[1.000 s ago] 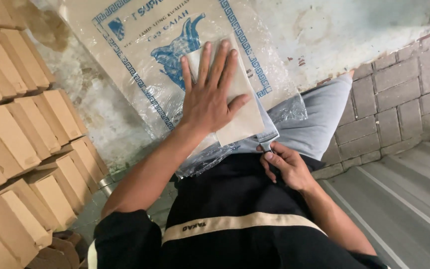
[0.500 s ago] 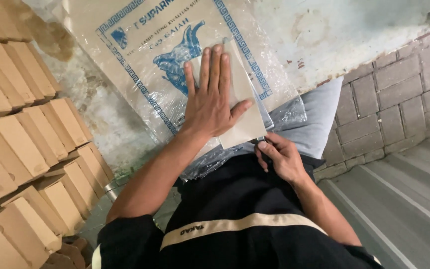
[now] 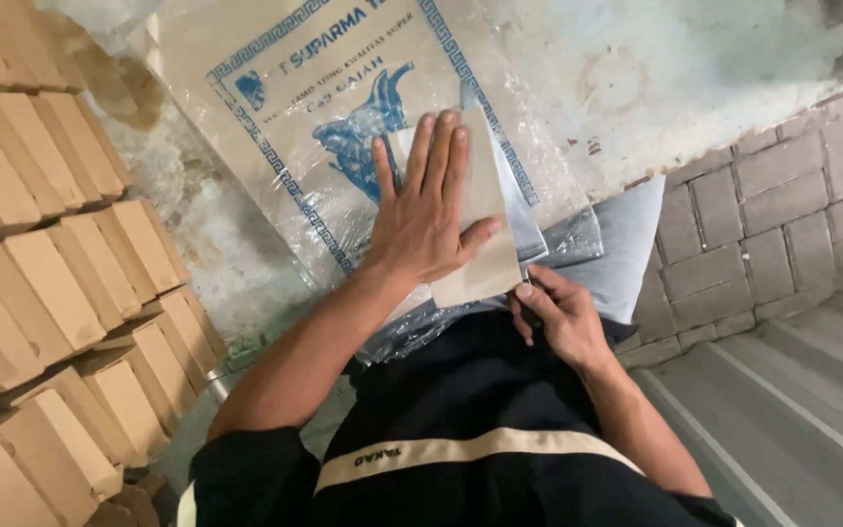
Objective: The person cuts rectangular sheets from a plastic-wrapped stack using a knife, then places each sheet into a small cardboard box. The filled boxes are stacked on a pile to the left.
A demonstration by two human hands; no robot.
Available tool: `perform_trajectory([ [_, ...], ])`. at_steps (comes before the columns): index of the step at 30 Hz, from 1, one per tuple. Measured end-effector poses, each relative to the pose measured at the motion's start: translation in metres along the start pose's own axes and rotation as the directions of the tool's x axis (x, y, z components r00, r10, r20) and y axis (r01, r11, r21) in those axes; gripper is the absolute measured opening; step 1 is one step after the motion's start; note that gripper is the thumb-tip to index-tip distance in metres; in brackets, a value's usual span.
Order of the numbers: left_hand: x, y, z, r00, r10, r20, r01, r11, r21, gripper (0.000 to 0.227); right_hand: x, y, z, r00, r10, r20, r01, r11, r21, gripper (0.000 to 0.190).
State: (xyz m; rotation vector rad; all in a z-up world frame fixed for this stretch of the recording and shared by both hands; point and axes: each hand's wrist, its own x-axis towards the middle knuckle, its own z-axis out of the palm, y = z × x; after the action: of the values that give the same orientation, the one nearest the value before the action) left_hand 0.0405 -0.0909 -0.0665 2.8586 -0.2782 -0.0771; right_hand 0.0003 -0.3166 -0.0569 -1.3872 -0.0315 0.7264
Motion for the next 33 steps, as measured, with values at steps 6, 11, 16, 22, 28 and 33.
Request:
perform_trajectory([
  [6,0.004,0.006,-0.029,0.975,-0.054,0.214,0.032,0.994,0.105,0.099,-0.005,-0.046,-0.039,0.867,-0.034,-0.498,0.037,0.999,-0.003,0.017],
  [11,0.002,0.000,-0.017,0.982,-0.106,0.157,0.112,0.993,-0.028,0.086,-0.053,-0.060,-0.073,0.914,-0.209,-0.348,0.142,0.968,-0.209,0.030],
  [16,0.018,-0.021,-0.043,0.980,-0.146,0.132,0.141,0.989,0.052,0.086,-0.041,-0.047,-0.071,0.917,-0.085,-0.390,-0.019,0.967,-0.255,0.024],
  [22,0.038,-0.031,-0.078,0.831,-0.278,0.481,0.393,0.906,-0.156,0.075,-0.024,-0.034,-0.036,0.976,0.118,-0.186,-0.190,0.876,-0.444,0.038],
  [28,0.003,-0.062,-0.077,0.916,-0.344,0.207,0.401,0.769,-0.497,0.006,-0.014,-0.002,-0.012,0.971,0.088,-0.223,-0.155,0.941,-0.302,0.049],
  [33,-0.023,-0.078,-0.087,0.869,-0.490,0.073,0.389,0.583,-0.713,0.008,0.000,-0.014,-0.006,0.982,-0.053,-0.181,0.008,0.971,-0.240,0.042],
])
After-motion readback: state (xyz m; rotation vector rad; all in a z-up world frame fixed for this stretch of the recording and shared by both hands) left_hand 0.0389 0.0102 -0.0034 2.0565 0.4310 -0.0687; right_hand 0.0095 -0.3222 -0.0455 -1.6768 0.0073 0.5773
